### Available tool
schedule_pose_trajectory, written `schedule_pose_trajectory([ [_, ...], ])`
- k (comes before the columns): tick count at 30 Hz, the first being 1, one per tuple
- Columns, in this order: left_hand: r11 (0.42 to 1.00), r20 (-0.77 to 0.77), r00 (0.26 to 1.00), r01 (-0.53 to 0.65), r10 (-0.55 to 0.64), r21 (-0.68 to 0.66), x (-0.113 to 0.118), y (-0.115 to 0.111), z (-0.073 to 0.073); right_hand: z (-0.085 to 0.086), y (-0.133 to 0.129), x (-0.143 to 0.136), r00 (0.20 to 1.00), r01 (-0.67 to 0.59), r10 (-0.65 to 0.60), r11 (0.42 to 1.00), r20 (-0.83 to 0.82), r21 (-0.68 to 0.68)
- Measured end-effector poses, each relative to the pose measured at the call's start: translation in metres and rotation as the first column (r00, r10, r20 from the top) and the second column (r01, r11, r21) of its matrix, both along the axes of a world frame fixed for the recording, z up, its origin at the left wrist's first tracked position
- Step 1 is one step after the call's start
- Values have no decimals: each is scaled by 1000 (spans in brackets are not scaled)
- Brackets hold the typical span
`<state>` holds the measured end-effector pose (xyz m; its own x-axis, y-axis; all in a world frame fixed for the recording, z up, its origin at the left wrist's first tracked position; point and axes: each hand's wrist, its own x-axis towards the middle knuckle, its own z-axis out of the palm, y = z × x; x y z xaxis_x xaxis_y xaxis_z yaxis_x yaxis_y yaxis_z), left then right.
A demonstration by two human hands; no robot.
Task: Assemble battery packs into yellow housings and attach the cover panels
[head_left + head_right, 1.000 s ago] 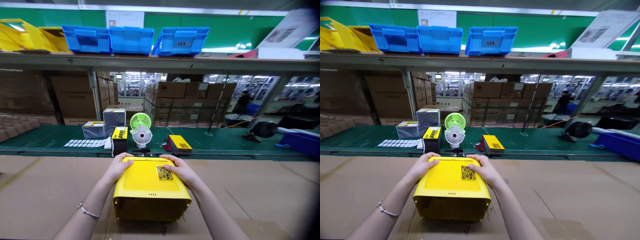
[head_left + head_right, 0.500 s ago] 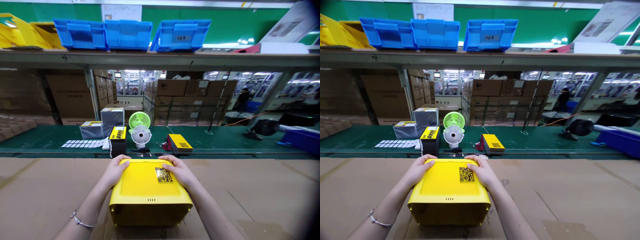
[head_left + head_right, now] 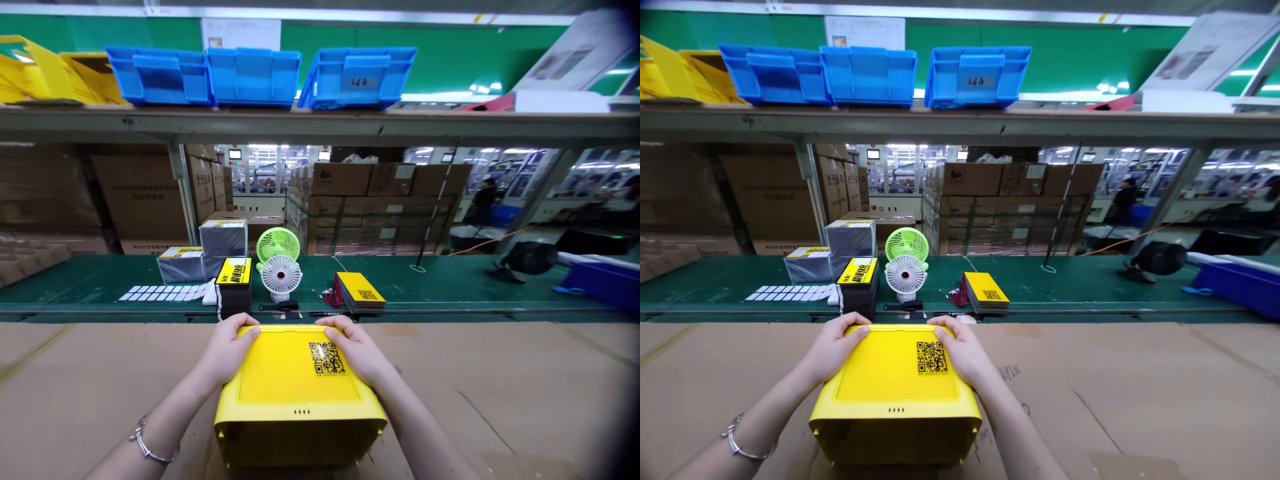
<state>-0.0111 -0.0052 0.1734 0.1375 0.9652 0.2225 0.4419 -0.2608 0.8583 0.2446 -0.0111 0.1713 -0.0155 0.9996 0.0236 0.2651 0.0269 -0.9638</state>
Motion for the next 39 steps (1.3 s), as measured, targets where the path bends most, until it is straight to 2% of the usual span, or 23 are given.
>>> schedule_pose_trajectory([
  [2,996,-143,990,27,-16,80,-5,10,2,0,0,0,1000,-9,9,1000,-9,5],
  [5,968,-372,923,-9,104,251,-19,41,4,0,0,1,1000,-23,24,1000,-16,21],
  [9,924,-439,860,-90,260,371,-43,90,-6,4,-2,0,999,-25,25,999,23,27],
  [12,907,-470,824,-119,318,405,-56,108,-22,6,-3,0,999,-42,43,999,30,-7],
  [16,869,-475,811,-79,341,489,-67,103,-38,6,-4,0,998,-57,57,997,-9,-52],
  [19,815,-430,823,-67,371,575,-75,91,-35,4,-3,1,996,-71,68,995,-49,-68],
  [22,758,-358,837,-98,413,644,-82,77,-20,1,-1,2,990,-99,91,992,-103,-76],
  [24,698,-253,851,-171,461,695,-80,65,-4,-1,1,2,987,-107,97,992,-127,-69],
  [25,660,-160,863,-234,479,714,-76,57,5,-2,2,2,987,-106,97,992,-130,-64],
  [27,597,132,879,-414,458,688,-63,39,27,-3,4,2,989,-98,91,994,-116,-55],
  [28,612,277,871,-483,405,627,-56,29,38,-4,4,2,991,-92,87,995,-99,-46],
  [29,668,400,855,-511,330,541,-49,19,49,-5,5,2,995,-78,76,997,-62,-25],
  [31,797,558,805,-466,201,385,-38,0,68,-6,4,3,999,-19,17,999,48,40],
  [33,886,654,749,-371,109,277,-32,-16,79,-6,2,4,987,64,-81,991,140,117],
  [36,960,679,732,-228,58,163,-30,-35,81,1,-8,5,937,164,-255,924,237,346],
  [39,997,620,784,-67,22,49,-22,-54,71,19,-28,0,901,124,-333,810,277,573],
])
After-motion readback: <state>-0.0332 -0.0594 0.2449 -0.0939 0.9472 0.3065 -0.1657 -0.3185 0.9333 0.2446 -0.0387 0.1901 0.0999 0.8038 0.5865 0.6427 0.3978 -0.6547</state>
